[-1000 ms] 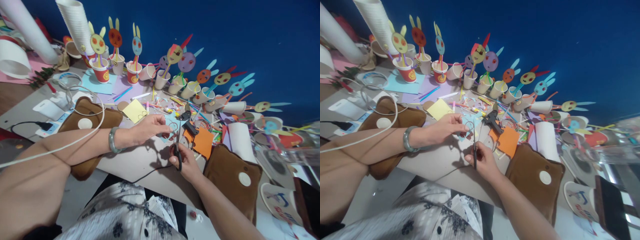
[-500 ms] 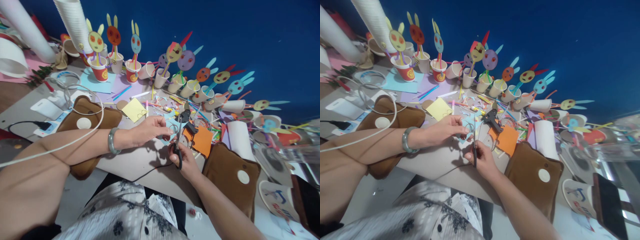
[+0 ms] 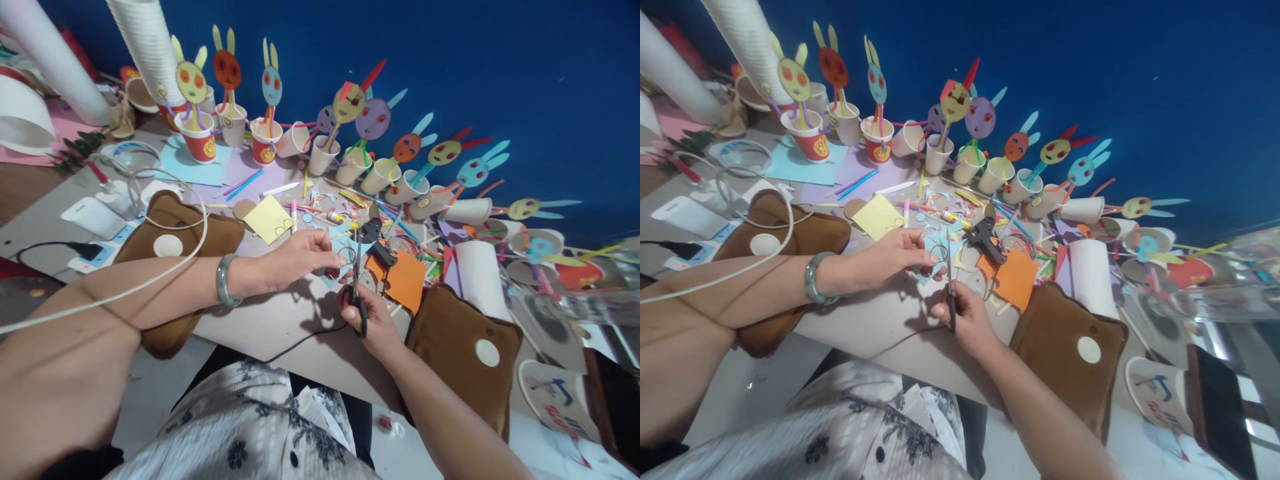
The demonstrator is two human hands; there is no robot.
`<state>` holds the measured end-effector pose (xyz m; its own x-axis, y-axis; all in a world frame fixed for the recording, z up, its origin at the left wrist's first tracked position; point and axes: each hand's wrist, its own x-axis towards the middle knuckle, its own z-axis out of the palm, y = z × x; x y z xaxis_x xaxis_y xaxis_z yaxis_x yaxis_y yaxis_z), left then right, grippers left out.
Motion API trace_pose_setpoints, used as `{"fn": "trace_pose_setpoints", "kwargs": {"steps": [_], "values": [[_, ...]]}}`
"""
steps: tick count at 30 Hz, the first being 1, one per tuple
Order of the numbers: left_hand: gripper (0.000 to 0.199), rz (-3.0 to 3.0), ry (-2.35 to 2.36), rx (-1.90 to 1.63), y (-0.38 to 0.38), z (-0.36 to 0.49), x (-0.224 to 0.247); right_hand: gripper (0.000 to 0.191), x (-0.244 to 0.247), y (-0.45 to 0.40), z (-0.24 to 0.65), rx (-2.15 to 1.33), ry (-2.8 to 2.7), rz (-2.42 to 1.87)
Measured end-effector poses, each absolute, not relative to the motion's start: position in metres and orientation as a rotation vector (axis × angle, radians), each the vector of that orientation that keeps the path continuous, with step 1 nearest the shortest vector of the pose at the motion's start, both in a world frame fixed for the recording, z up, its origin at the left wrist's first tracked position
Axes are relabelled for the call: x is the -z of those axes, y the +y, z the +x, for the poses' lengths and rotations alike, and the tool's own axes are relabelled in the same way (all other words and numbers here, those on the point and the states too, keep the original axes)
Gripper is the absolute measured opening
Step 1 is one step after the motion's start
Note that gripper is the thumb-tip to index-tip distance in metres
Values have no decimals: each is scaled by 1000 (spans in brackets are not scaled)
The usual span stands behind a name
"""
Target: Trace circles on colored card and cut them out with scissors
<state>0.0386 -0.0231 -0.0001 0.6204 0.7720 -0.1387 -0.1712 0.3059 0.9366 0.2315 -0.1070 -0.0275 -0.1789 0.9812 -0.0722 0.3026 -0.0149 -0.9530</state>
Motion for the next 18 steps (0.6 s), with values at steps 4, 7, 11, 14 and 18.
{"fn": "trace_pose_setpoints", "kwargs": {"steps": [4, 7, 11, 14, 18], "values": [[22, 1086, 655, -701, -22, 39, 2, 66, 27, -107, 233, -1237, -1554, -1383], [21, 1100, 631, -700, -22, 39, 2, 66, 27, -107, 233, -1245, -1549, -1382], [19, 1115, 623, -702, -22, 38, 2, 67, 28, -107, 233, -1248, -1532, -1367], [18, 1123, 615, -688, -22, 38, 1, 66, 30, -108, 233, -1255, -1517, -1359], [18, 1130, 618, -678, -22, 38, 0, 66, 30, -108, 233, -1244, -1514, -1352]]}}
